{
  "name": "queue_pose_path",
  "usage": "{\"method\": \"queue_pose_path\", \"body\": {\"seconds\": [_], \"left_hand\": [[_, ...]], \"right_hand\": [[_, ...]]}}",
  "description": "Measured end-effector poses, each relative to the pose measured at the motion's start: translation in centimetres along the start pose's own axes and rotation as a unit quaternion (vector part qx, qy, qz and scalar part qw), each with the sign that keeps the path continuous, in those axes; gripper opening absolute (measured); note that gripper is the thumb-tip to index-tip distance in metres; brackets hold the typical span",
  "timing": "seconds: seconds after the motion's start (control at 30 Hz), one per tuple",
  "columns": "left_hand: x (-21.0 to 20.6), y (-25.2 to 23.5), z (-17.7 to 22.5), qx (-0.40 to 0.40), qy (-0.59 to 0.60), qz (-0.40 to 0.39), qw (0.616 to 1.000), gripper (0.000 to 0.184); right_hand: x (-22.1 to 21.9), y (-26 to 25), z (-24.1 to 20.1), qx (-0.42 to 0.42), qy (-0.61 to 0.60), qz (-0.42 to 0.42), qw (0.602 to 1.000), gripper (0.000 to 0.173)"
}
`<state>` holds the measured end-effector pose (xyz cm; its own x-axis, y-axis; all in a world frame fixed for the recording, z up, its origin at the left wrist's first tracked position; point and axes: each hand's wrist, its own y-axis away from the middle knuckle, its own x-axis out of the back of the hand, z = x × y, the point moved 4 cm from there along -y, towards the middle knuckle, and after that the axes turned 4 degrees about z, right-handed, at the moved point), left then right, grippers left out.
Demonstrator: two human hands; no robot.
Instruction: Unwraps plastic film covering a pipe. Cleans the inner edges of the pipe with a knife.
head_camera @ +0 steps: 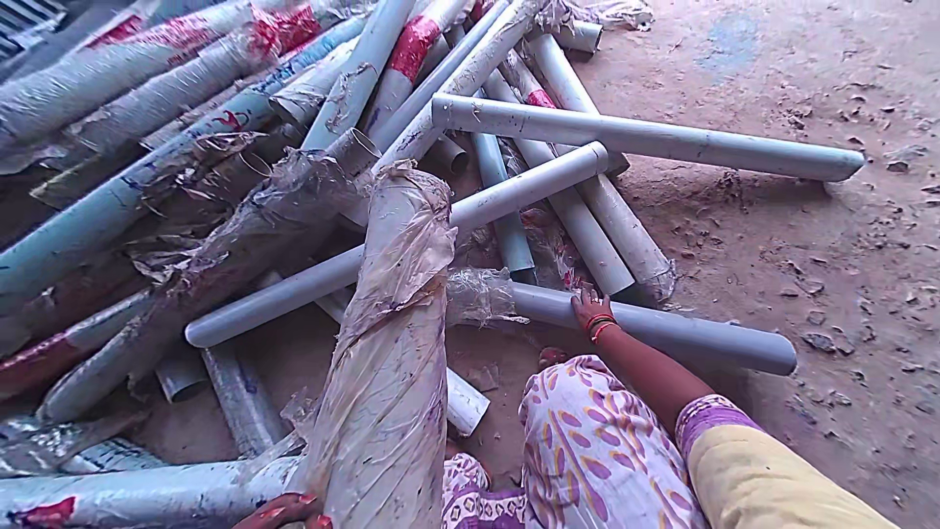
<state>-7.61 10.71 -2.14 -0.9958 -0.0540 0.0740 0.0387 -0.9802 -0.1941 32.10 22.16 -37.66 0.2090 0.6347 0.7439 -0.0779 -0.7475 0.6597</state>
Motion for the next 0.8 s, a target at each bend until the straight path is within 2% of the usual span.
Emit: {"method": "queue_pose_path", "body": {"seconds": [0.07,0.13,0.27,0.37,0.47,0.53,0.6,0.67,0.73,0.8], "left_hand": [[0.2,0.2,0.4,-0.013,-0.011,0.000,1.000,0.027],[0.4,0.6,0.8,-0.022,-0.020,0.000,1.000,0.027],[0.5,0.9,1.3,-0.035,-0.008,0.002,0.999,0.027],[0.7,1.3,1.4,-0.048,0.000,0.008,0.999,0.027],[0.4,1.9,1.8,-0.049,0.012,0.027,0.998,0.028],[-0.1,2.3,2.2,-0.062,-0.001,0.047,0.997,0.026],[-0.4,2.8,2.3,-0.082,-0.021,0.062,0.994,0.024],[-0.8,3.4,2.4,-0.090,-0.029,0.072,0.993,0.024],[-1.1,3.7,2.6,-0.105,-0.046,0.074,0.991,0.028],[-1.3,4.1,2.9,-0.135,-0.077,0.069,0.985,0.033]], "right_hand": [[-2.9,0.2,0.5,-0.027,0.003,-0.027,0.999,0.074],[-4.4,0.8,0.3,-0.044,-0.003,-0.047,0.998,0.075],[-3.6,2.5,-0.7,-0.048,-0.023,-0.098,0.994,0.068],[-2.0,4.4,-1.8,-0.034,-0.005,-0.145,0.989,0.050],[0.1,5.4,-3.6,0.056,-0.015,-0.182,0.982,0.046],[2.3,6.0,-4.6,0.139,-0.124,-0.159,0.970,0.046],[5.9,9.4,-5.5,0.124,-0.332,-0.133,0.926,0.049],[8.5,13.6,-6.8,0.123,-0.452,-0.140,0.872,0.052],[10.3,16.9,-8.0,0.177,-0.467,-0.147,0.854,0.047],[10.8,18.8,-8.5,0.201,-0.437,-0.121,0.868,0.045]]}}
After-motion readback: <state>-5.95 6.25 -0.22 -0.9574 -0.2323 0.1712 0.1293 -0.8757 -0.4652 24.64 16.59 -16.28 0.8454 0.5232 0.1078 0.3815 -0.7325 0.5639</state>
